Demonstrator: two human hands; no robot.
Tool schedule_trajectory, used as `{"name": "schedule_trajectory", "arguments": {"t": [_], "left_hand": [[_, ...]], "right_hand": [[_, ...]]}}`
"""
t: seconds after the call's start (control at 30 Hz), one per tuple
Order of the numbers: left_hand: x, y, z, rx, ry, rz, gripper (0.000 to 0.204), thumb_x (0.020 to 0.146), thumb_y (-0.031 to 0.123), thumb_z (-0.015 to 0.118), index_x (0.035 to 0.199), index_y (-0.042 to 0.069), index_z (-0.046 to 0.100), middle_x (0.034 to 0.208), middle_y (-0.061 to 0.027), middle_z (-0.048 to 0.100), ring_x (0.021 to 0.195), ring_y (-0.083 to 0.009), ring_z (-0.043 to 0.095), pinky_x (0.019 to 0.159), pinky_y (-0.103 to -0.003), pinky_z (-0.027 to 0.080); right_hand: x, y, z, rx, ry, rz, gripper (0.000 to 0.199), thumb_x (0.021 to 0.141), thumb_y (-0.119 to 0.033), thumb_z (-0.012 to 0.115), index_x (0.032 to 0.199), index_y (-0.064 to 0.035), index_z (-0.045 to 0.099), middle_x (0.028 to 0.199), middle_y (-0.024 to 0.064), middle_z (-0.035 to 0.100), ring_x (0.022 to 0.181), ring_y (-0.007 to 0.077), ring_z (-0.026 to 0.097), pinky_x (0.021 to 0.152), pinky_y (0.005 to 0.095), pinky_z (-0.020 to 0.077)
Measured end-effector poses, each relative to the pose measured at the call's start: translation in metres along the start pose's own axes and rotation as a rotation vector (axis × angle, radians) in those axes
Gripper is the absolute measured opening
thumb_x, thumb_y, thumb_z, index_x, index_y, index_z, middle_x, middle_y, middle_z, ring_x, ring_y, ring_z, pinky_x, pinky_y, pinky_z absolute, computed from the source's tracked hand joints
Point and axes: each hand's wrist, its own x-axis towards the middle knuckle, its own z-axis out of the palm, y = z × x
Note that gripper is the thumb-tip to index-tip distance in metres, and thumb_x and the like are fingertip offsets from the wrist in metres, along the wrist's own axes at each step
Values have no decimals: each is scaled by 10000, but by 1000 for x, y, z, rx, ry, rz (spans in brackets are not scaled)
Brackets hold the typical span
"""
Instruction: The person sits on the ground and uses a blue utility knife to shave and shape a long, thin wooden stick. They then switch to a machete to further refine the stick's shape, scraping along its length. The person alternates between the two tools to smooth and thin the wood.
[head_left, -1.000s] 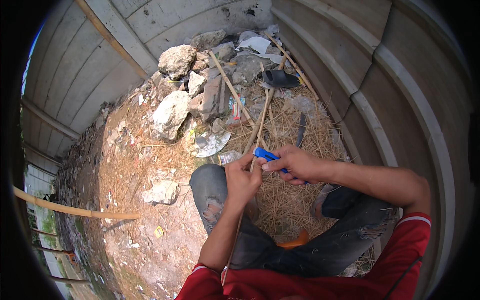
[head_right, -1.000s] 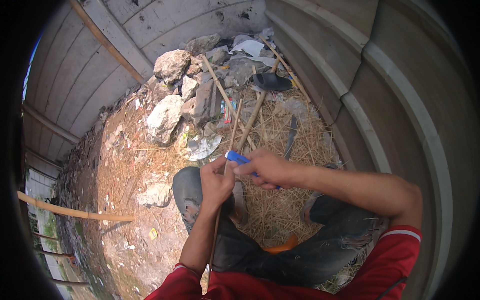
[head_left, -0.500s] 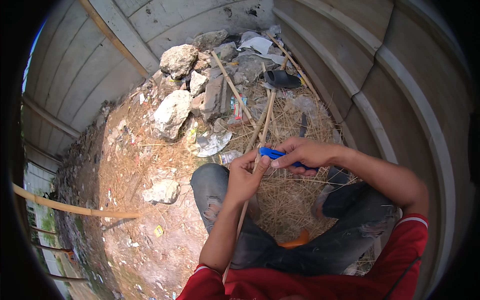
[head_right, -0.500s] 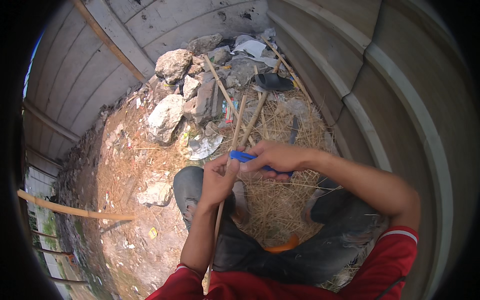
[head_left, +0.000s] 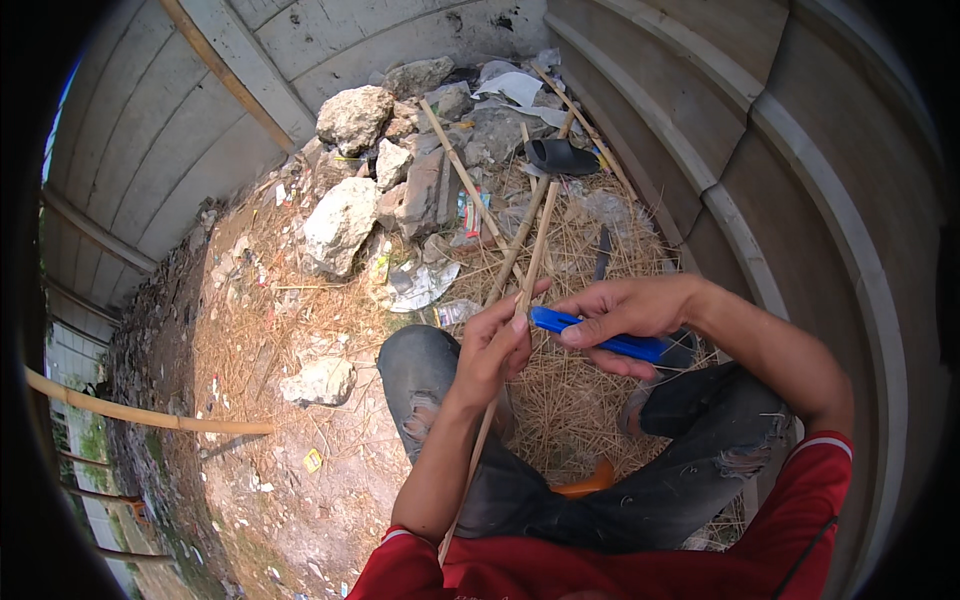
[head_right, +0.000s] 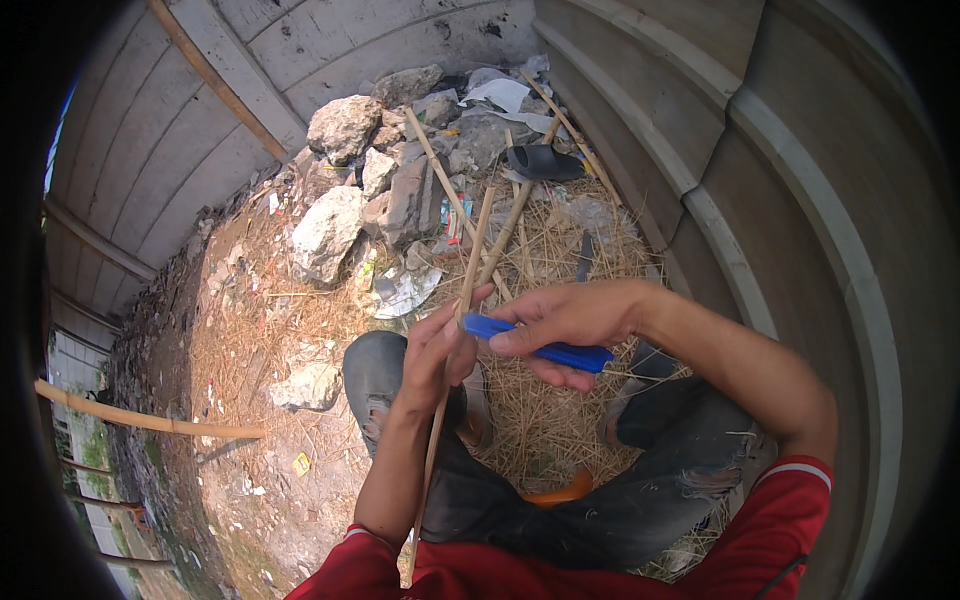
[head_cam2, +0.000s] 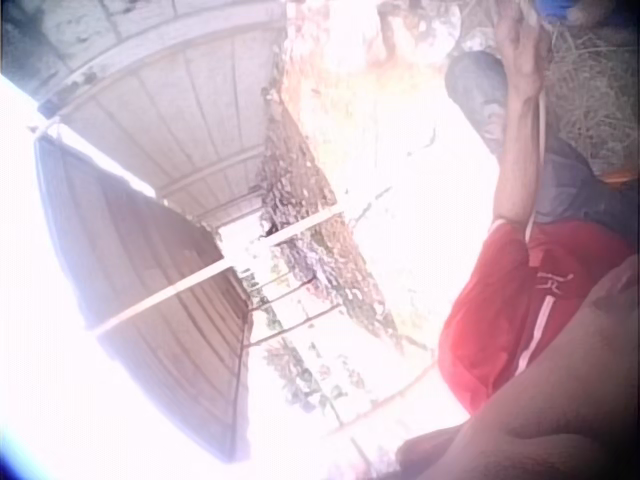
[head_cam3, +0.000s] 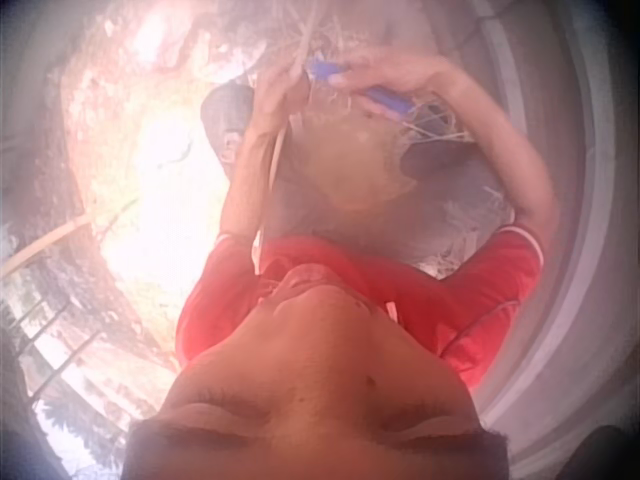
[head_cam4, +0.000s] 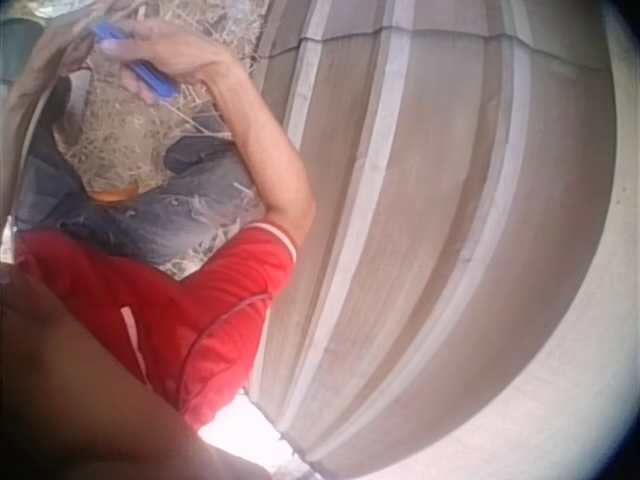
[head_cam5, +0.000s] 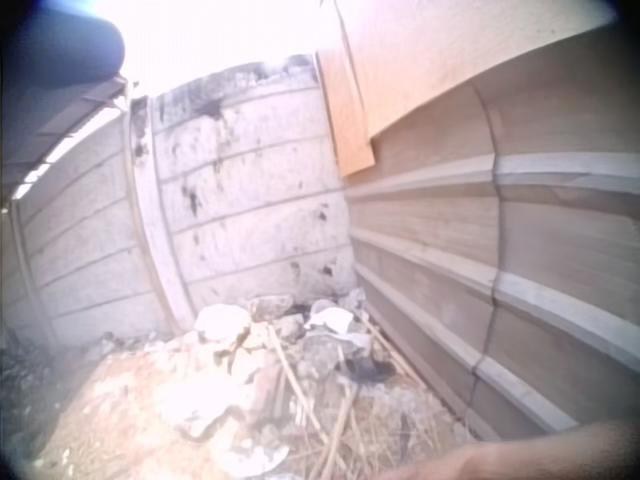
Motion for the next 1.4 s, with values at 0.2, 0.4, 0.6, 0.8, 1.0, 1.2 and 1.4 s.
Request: {"name": "schedule_trajectory", "arguments": {"t": [0.2,0.4,0.6,0.8,1.0,1.2,1.4], "left_hand": [[1,-5,3,66,-21,17,689,994,410,589,1437,-93,430,702,5,608,479,-35,471,457,-178,355],[4,-14,6,-56,6,98,610,990,235,642,1482,-37,404,816,11,654,494,-11,418,445,-179,280],[1,0,0,-83,-58,-32,620,986,217,645,1491,-39,391,864,12,659,566,5,428,503,-183,288],[1,1,4,12,0,-19,611,990,253,655,1451,-79,428,1106,-97,688,1009,-93,608,901,-250,470],[1,-4,6,140,45,23,560,986,295,665,1380,-72,510,1114,-100,691,1069,-115,604,957,-275,464],[3,-9,1,297,55,75,353,980,342,669,1055,0,625,895,-29,665,857,-93,579,775,-286,474],[3,-7,-1,427,77,61,373,977,393,658,967,22,622,836,-45,647,819,-95,563,747,-292,469]], "right_hand": [[8,6,-7,49,42,7,399,1033,-394,538,1103,-4,496,566,69,597,399,135,579,347,251,454],[12,1,-3,9,44,1,387,1016,-398,564,944,-18,556,512,47,564,372,110,544,322,238,424],[16,4,-2,28,53,12,362,1013,-381,565,892,-40,557,498,36,549,352,97,511,310,235,398],[17,6,-4,135,17,10,315,1013,-327,552,882,-41,538,491,34,515,341,116,490,299,242,374],[19,11,-9,282,-6,-10,215,996,-214,539,913,-17,534,509,41,496,343,133,478,296,252,354],[20,12,-10,332,-2,12,210,998,-204,537,919,-9,537,514,40,484,338,132,455,293,256,332],[21,13,-10,387,-19,21,219,1004,-211,540,907,-15,530,514,42,478,339,132,446,294,256,323]]}}
